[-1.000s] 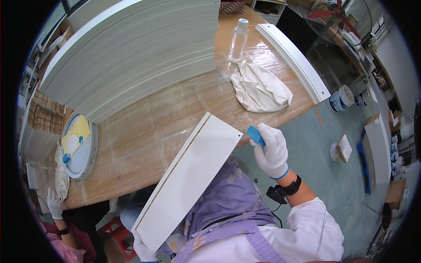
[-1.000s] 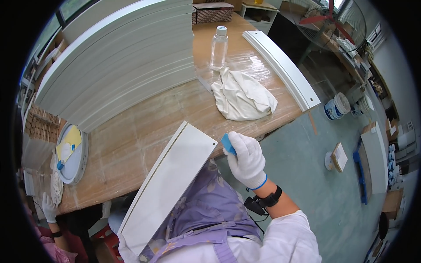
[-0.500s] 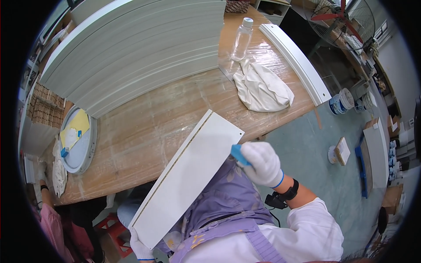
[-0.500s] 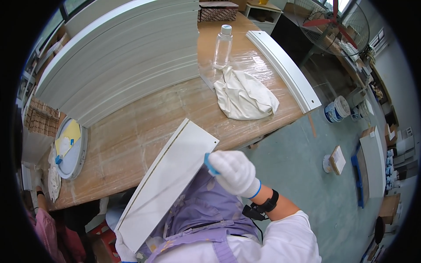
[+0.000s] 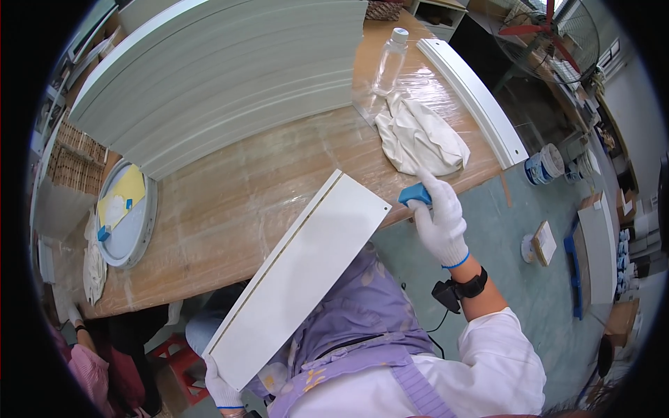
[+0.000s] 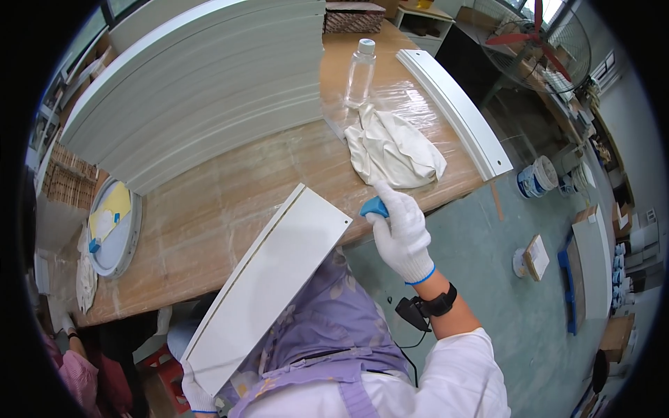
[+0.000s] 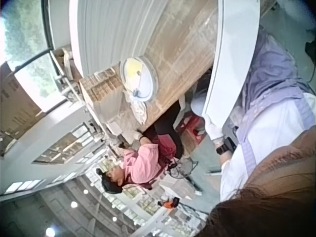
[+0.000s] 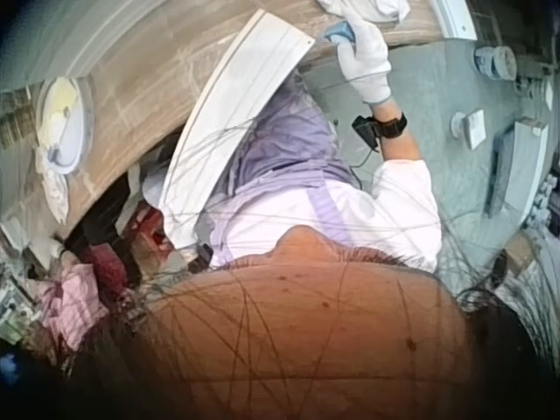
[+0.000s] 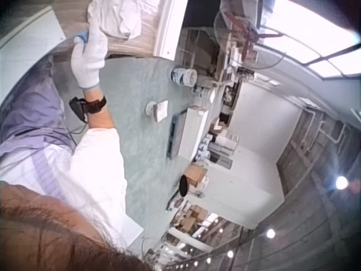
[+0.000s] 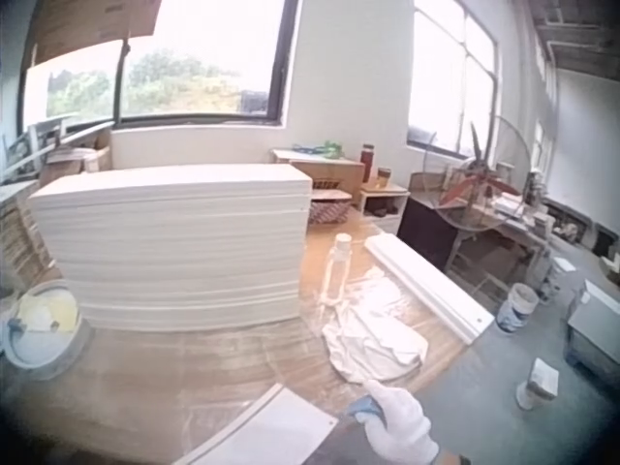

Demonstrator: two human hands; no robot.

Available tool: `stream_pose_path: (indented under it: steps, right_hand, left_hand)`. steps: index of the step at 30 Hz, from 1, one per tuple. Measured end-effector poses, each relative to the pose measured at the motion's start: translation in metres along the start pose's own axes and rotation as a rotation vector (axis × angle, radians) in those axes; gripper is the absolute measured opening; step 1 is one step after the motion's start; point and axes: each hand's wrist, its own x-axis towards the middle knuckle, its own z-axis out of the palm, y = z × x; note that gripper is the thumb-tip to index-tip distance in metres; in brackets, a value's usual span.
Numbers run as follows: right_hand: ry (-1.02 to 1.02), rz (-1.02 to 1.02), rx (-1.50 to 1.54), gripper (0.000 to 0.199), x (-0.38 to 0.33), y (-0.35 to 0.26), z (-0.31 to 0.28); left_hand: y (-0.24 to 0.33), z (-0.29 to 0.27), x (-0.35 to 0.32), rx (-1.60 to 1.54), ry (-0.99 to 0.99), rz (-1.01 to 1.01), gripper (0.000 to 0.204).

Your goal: Applying finish or adhesive to white furniture panels using a sponge applicator and cleaning them with a cloth.

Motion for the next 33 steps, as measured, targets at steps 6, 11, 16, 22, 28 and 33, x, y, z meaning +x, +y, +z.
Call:
stream_pose_path:
  steps: [6, 11, 16, 22, 28, 33]
  right_hand:
    - [-0.01, -0.118, 0.004, 0.059, -0.002, -0.005, 0.001]
    - [0.065, -0.235, -0.08, 0.063, -0.01, -0.011, 0.001]
    - [-0.082, -0.372, 0.011, 0.06, -0.041, -0.042, 0.019]
    - [-0.106, -0.404, -0.062, 0.062, -0.041, -0.045, 0.018]
    - [-0.105, -0.477, 0.078, 0.06, -0.053, -0.068, 0.035]
    - [-0.194, -0.564, 0.057, 0.052, -0.062, -0.081, 0.05]
  left_hand:
    - [-0.001, 0.001, -0.001, 0.003, -0.009, 0.019, 0.054]
    - [-0.002, -0.008, 0.001, 0.006, 0.003, -0.004, 0.056]
    - [0.002, 0.004, 0.0, -0.055, -0.006, -0.017, 0.049]
    - [0.001, 0.004, -0.003, -0.102, 0.027, 0.001, 0.045]
    - [0.002, 0.006, -0.005, -0.066, 0.06, 0.05, 0.041]
    - [0.014, 0.019, -0.009, -0.125, 0.065, 0.036, 0.041]
